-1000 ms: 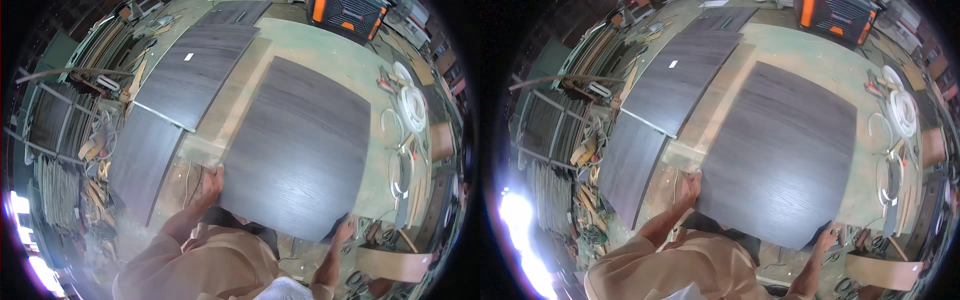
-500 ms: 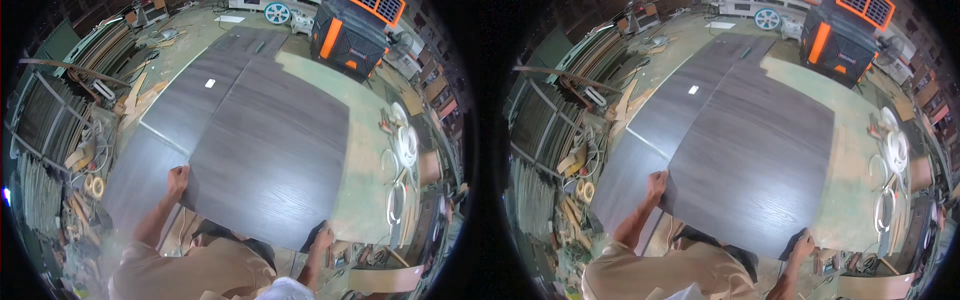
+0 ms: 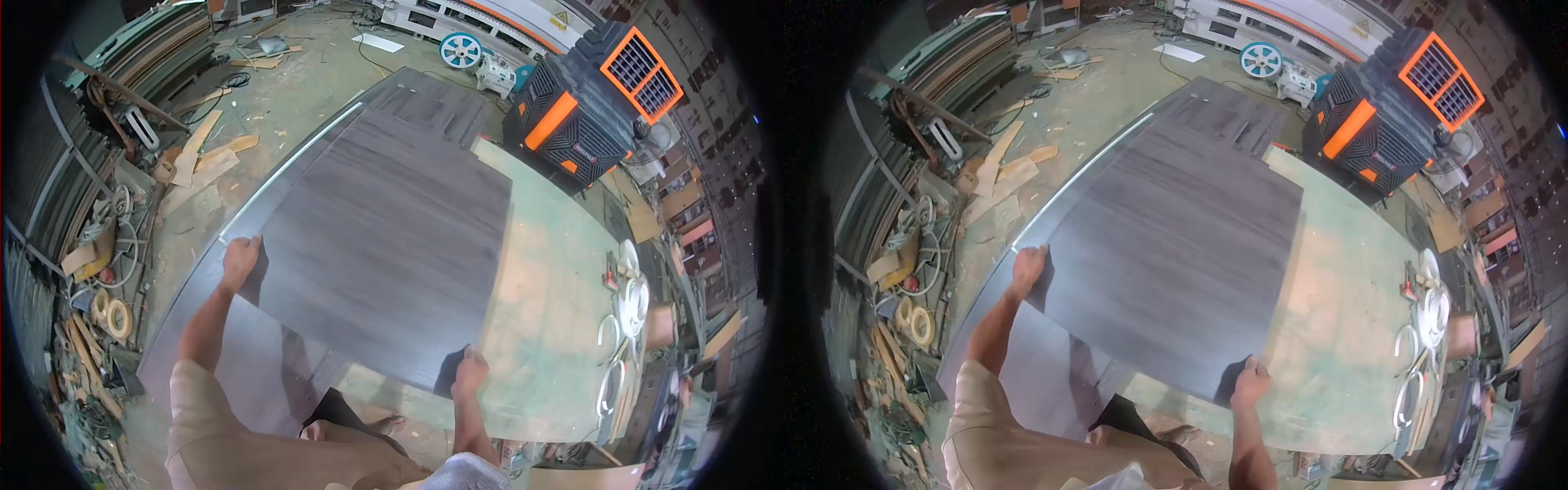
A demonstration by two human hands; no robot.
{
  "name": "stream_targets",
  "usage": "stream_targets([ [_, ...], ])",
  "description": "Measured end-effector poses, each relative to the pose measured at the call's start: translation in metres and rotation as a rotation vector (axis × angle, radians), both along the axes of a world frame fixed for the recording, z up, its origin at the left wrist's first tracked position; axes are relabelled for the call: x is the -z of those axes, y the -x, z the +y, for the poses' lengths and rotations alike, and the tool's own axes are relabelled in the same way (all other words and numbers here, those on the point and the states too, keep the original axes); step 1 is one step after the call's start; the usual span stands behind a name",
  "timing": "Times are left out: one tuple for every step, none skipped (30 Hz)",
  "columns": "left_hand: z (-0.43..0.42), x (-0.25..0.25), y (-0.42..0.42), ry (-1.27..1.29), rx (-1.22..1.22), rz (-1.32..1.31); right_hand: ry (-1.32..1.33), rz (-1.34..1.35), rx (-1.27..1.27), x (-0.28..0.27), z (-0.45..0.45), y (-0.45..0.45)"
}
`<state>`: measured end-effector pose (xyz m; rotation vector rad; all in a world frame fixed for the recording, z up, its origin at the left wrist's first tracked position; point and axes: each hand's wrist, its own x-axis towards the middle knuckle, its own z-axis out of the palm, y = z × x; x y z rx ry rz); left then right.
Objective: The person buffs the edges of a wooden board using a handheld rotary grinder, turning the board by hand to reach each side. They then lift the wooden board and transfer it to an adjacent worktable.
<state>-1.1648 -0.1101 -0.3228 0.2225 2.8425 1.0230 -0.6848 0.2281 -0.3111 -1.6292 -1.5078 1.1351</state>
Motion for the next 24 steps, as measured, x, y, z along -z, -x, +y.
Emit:
stream_targets([
  [0.004,-0.003,0.016,0.053,0.011,0.026,-0.075,-0.033,-0.027,-0.022,-0.007,0.022],
  [0.009,-0.011,0.026,0.039,0.009,0.021,-0.088,-0.039,-0.028,-0.019,-0.003,0.030],
  [0.014,-0.018,0.033,0.080,0.002,0.024,-0.038,-0.039,-0.072,-0.011,0.005,0.037],
  [0.019,-0.025,0.041,0.118,-0.005,0.027,0.009,-0.040,-0.116,-0.009,0.011,0.042],
  [0.022,-0.030,0.051,0.098,-0.011,0.018,-0.011,-0.049,-0.121,-0.015,0.011,0.047],
  [0.020,-0.034,0.062,0.109,0.035,0.052,-0.032,-0.122,-0.203,-0.019,0.006,0.053],
  [0.019,-0.036,0.076,0.126,0.082,0.088,-0.048,-0.193,-0.283,-0.024,0.002,0.057],
  [0.017,-0.034,0.098,0.120,0.078,0.080,-0.054,-0.202,-0.286,-0.033,-0.001,0.058],
  [0.013,-0.025,0.119,0.132,0.100,0.106,-0.092,-0.238,-0.411,-0.043,-0.008,0.052],
  [0.006,-0.021,0.122,0.149,0.125,0.128,-0.123,-0.277,-0.536,-0.049,-0.015,0.044],
  [-0.003,-0.017,0.122,0.148,0.124,0.118,-0.121,-0.287,-0.537,-0.045,-0.014,0.037],
  [-0.010,-0.017,0.125,0.176,0.110,0.172,-0.085,-0.330,-0.511,-0.033,-0.007,0.031],
  [-0.014,-0.017,0.125,0.206,0.101,0.225,-0.045,-0.374,-0.480,-0.022,-0.002,0.029],
  [-0.018,-0.009,0.123,0.206,0.111,0.218,-0.041,-0.381,-0.472,-0.006,0.004,0.029],
  [-0.023,0.002,0.119,0.233,0.083,0.144,0.002,-0.326,-0.502,0.012,0.008,0.028],
  [-0.030,0.013,0.116,0.265,0.055,0.069,0.048,-0.270,-0.531,0.023,0.005,0.025],
  [-0.035,0.022,0.113,0.276,0.072,0.054,0.203,-0.171,-0.503,0.017,-0.005,0.033],
  [-0.040,0.030,0.110,0.246,0.109,0.053,0.356,-0.070,-0.468,0.007,-0.015,0.052],
  [-0.043,0.037,0.106,0.215,0.146,0.051,0.318,-0.160,-0.457,0.006,-0.022,0.064],
  [-0.044,0.043,0.105,0.225,0.165,0.039,0.277,-0.248,-0.447,0.009,-0.029,0.070],
  [-0.045,0.049,0.105,0.186,0.136,0.061,0.291,-0.255,-0.432,0.027,-0.036,0.072],
  [-0.047,0.053,0.105,0.148,0.102,0.082,0.060,-0.267,-0.352,0.056,-0.038,0.073],
  [-0.048,0.061,0.108,0.159,0.101,0.076,-0.172,-0.274,-0.283,0.069,-0.043,0.078],
  [-0.049,0.068,0.110,0.120,0.136,0.088,-0.159,-0.273,-0.297,0.076,-0.043,0.075],
])
